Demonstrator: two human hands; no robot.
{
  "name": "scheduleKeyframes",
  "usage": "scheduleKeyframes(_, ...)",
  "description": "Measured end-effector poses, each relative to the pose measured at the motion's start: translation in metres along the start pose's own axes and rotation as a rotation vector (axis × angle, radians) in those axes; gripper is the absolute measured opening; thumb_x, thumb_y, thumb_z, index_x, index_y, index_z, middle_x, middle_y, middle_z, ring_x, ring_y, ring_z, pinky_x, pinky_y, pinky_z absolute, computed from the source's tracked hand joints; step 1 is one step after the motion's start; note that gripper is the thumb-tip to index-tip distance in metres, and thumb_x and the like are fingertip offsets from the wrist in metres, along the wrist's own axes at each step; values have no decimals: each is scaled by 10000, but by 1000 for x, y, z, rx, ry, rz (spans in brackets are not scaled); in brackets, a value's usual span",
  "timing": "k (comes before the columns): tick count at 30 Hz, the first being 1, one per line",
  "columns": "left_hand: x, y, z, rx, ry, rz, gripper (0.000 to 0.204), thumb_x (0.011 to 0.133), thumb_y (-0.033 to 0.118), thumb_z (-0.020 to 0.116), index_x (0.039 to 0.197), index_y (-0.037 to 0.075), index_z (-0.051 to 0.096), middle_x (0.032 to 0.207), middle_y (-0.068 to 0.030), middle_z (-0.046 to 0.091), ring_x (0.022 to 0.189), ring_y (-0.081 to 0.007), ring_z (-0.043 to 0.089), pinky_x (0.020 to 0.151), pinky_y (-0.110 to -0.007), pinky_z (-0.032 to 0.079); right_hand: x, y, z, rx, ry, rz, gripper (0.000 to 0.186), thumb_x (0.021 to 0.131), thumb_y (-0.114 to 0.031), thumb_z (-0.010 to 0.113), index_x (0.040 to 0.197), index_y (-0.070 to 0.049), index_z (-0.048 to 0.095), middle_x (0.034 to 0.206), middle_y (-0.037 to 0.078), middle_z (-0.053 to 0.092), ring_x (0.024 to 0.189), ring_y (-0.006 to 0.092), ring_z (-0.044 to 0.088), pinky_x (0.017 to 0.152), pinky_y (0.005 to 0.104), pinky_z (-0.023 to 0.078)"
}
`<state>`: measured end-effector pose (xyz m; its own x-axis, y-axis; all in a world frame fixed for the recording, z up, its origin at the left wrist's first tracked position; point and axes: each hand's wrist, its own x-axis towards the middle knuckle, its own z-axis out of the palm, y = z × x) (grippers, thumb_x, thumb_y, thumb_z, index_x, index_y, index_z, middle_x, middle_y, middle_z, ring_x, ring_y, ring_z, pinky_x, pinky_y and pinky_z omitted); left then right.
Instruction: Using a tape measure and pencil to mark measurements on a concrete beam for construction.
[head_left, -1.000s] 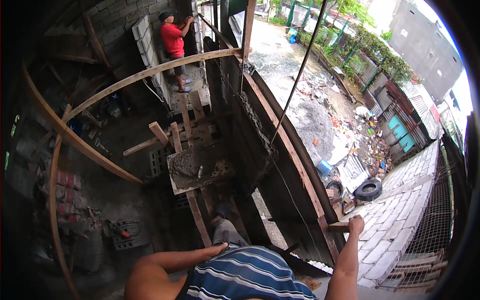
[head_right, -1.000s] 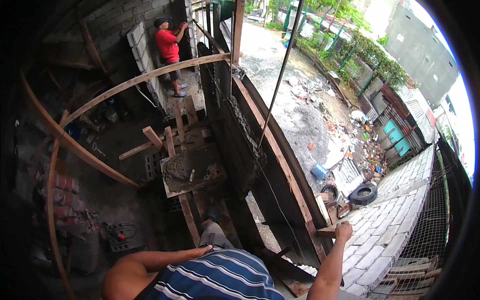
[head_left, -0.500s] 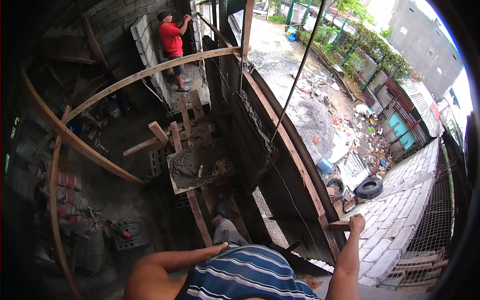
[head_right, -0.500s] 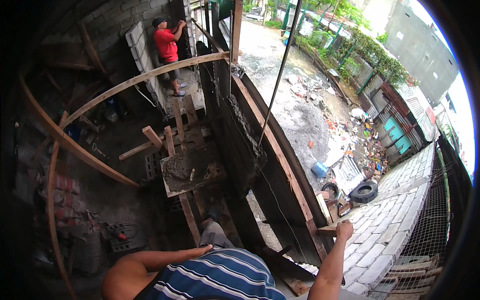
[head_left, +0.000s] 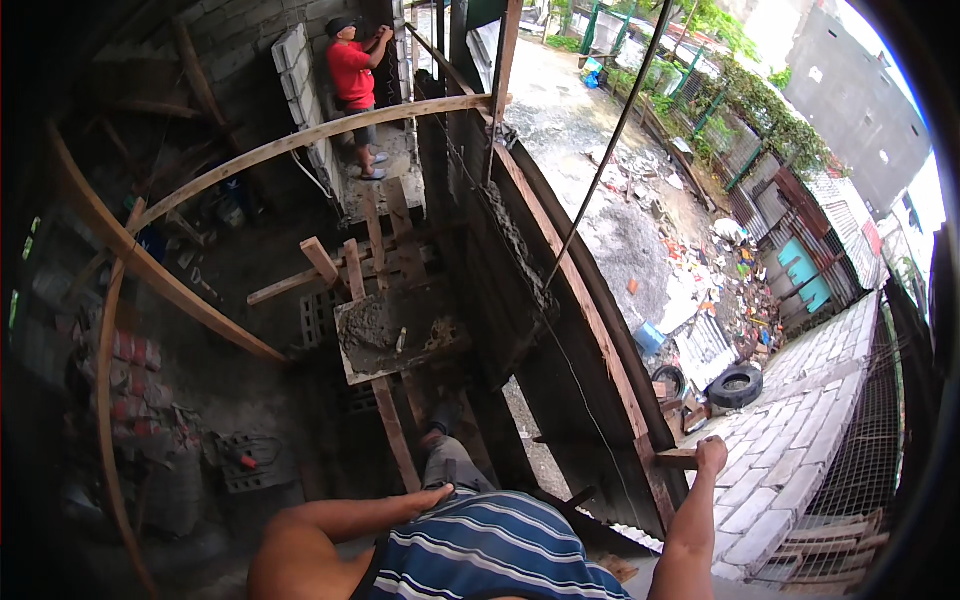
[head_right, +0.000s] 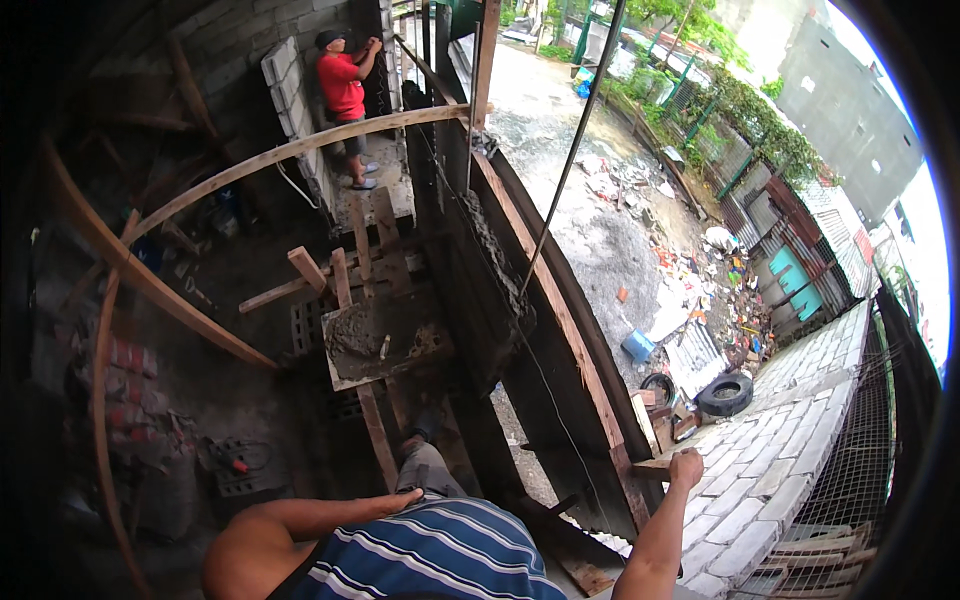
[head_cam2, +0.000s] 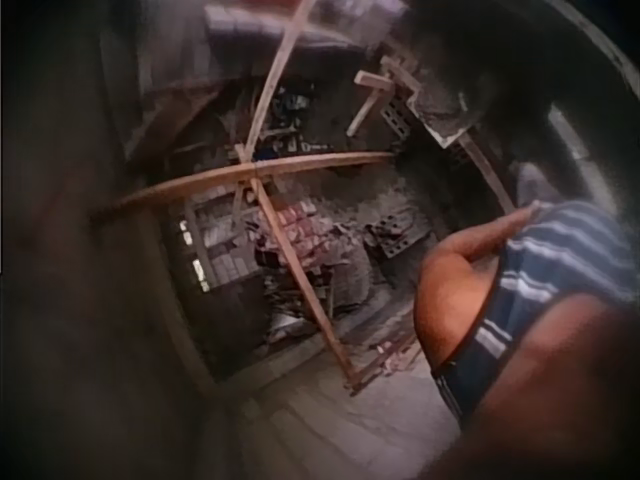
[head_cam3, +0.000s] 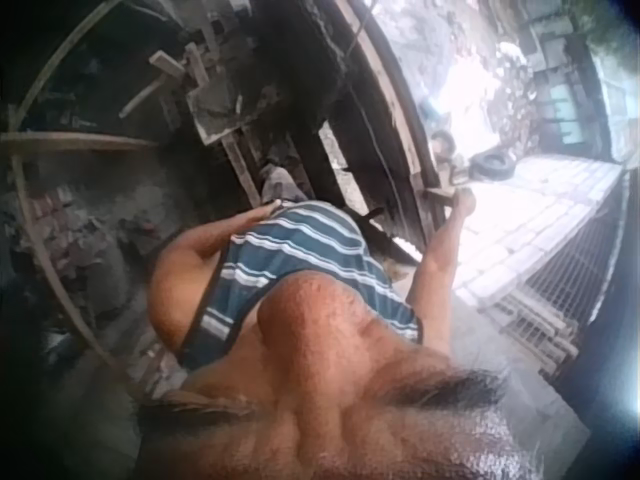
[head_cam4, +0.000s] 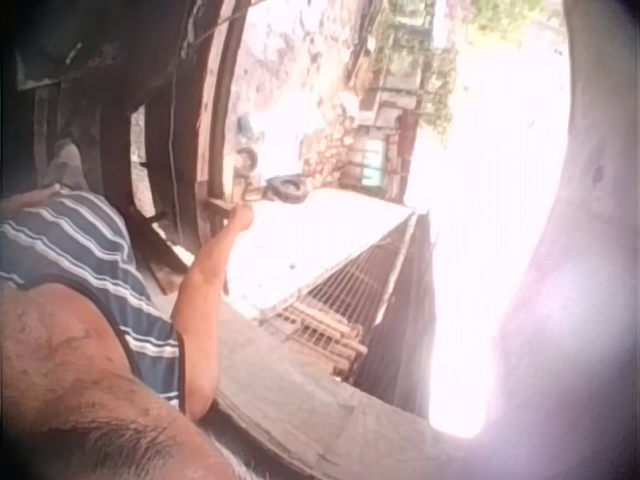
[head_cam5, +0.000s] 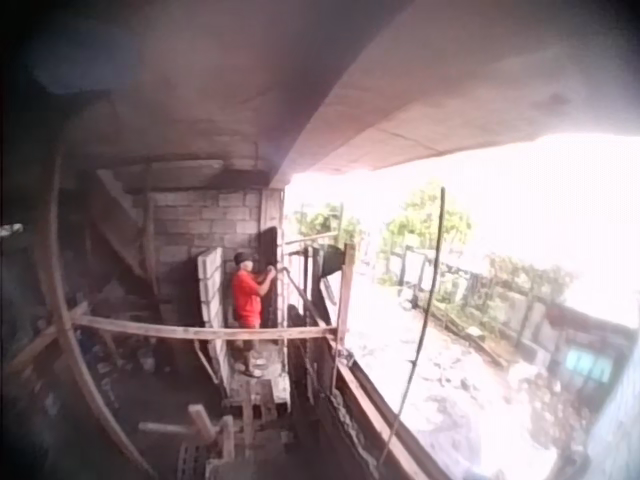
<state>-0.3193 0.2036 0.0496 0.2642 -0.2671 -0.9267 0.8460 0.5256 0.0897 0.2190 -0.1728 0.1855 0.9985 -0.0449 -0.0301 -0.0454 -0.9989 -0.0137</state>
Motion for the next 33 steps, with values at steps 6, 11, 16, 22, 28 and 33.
scheduleKeyframes(6,1,-1,3,-15,6,23,811,986,729,342,1448,91,533,1412,-113,595,1265,-266,584,1104,-403,430,5,3,5,-28,23,-28,208,780,-217,688,904,-74,773,986,184,742,953,346,708,874,449,555)
scheduleKeyframes(11,3,-6,3,-8,8,24,814,986,731,340,1452,92,530,1419,-112,591,1272,-267,581,1107,-403,428,8,6,7,-45,3,-64,226,781,-217,685,932,-74,772,999,183,744,953,352,711,881,447,555)
scheduleKeyframes(16,7,-10,2,-5,12,20,817,985,733,337,1457,94,526,1426,-111,587,1278,-267,577,1110,-403,425,8,6,7,-64,-4,-67,222,789,-189,664,944,-69,768,999,183,742,951,357,709,879,460,553)
scheduleKeyframes(22,3,-10,3,2,37,15,820,985,735,335,1462,95,522,1434,-110,581,1286,-267,573,1114,-403,421,11,6,7,-62,-20,-71,228,779,-174,653,945,-70,770,992,185,744,948,348,711,876,454,555)
scheduleKeyframes(28,-15,-2,10,9,56,9,853,964,762,347,1466,94,518,1453,-113,565,1307,-267,557,1125,-415,406,10,8,8,-53,2,-96,216,775,-171,648,922,-74,773,976,176,748,933,343,716,862,446,559)
scheduleKeyframes(33,-15,-4,7,10,24,28,931,907,811,411,1475,80,496,1445,-129,565,1328,-279,536,1123,-416,412,7,6,6,-52,8,-113,206,776,-176,648,910,-78,771,968,174,749,924,342,717,855,450,559)
